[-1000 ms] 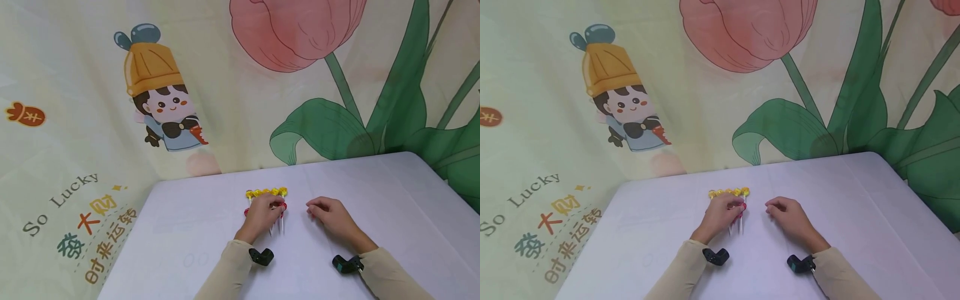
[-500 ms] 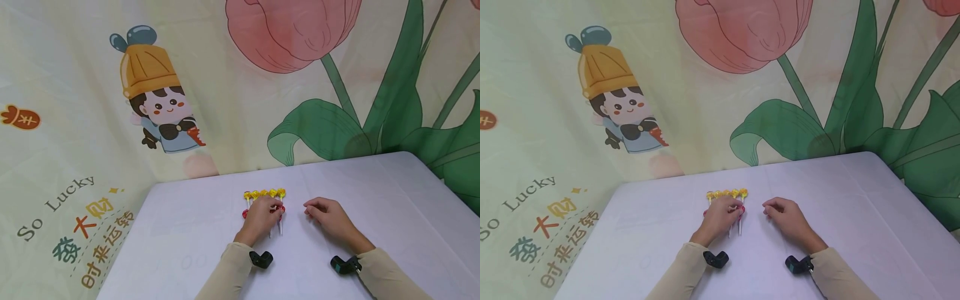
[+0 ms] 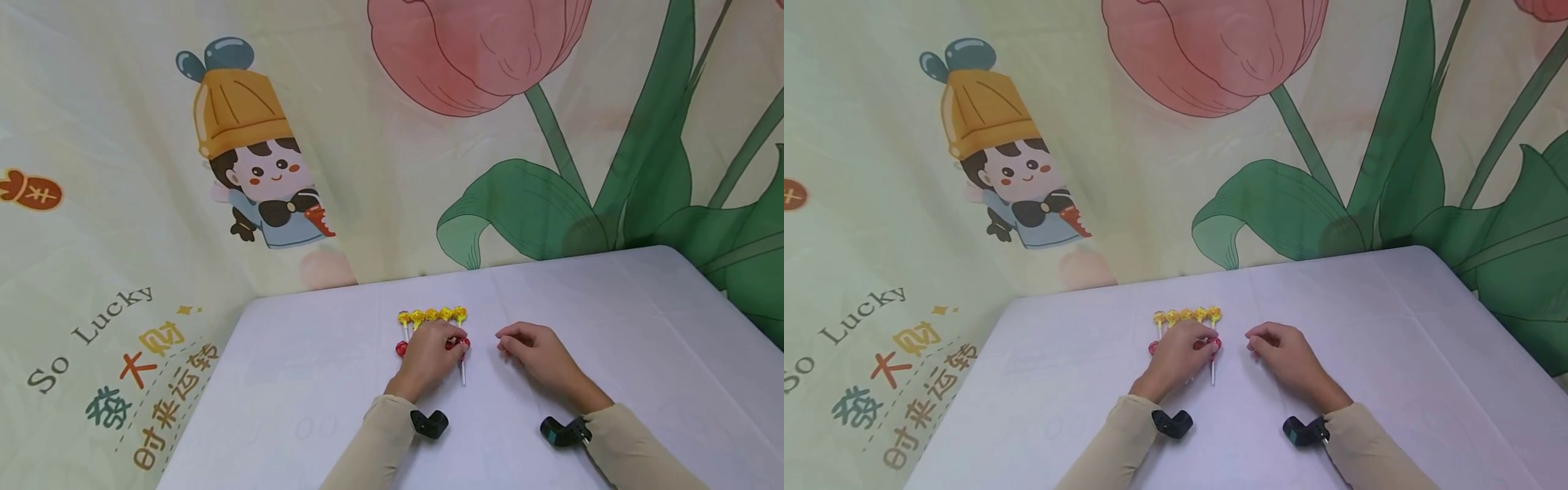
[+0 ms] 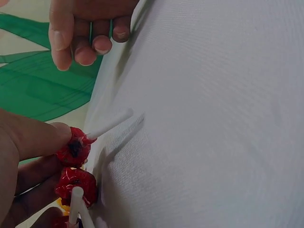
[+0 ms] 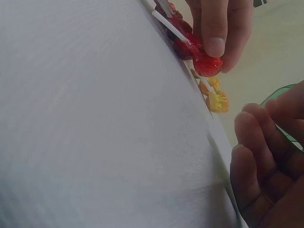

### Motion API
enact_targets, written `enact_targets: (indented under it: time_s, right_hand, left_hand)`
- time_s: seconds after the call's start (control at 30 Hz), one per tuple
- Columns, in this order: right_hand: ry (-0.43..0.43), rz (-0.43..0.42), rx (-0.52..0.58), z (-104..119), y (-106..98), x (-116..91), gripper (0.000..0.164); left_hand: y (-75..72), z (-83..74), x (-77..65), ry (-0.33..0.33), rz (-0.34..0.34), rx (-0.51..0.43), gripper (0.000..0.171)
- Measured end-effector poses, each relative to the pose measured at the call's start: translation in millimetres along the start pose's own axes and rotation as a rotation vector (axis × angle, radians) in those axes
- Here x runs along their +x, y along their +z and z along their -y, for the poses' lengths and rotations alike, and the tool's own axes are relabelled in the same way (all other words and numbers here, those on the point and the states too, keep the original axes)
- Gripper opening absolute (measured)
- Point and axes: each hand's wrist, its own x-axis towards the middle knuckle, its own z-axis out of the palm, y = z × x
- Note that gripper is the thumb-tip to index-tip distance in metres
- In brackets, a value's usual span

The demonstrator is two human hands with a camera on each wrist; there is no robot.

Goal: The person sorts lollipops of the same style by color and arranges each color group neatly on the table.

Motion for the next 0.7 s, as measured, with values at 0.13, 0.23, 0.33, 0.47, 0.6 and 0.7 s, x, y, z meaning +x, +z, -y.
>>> enact_targets:
  time_s: [0.13,0.23,0.33,0.47,0.6,0.7]
  right_hand:
    - [-0.004,0.002,0.000,0.6,0.6,-0.5,0.018]
    - [-0.010,0.004,0.000,1.3,0.8,-0.9,0.017]
    - [-0.005,0.007,-0.002,1.7,1.2,-1.1,0.018]
    - [0.007,0.011,-0.004,2.0,1.5,-0.6,0.018]
    - [0.007,0.011,-0.001,2.8,1.3,-0.6,0.018]
    - [0.002,0.011,-0.005,2.6,1.1,-0.8,0.018]
  left_hand:
    - [0.3,0.1,-0.7,0.016,0.008,0.021,0.018]
    - [1.2,0.6,-1.8,0.031,0.020,0.025,0.018]
    - [2.4,1.7,-3.3,0.046,0.023,0.026,0.018]
    - [3.0,3.9,-4.5,0.054,0.014,0.026,0.017]
    - [2.3,6.0,-4.9,0.064,0.006,0.007,0.017]
    - [0.0,9.2,-5.5,0.079,-0.012,-0.027,0.017]
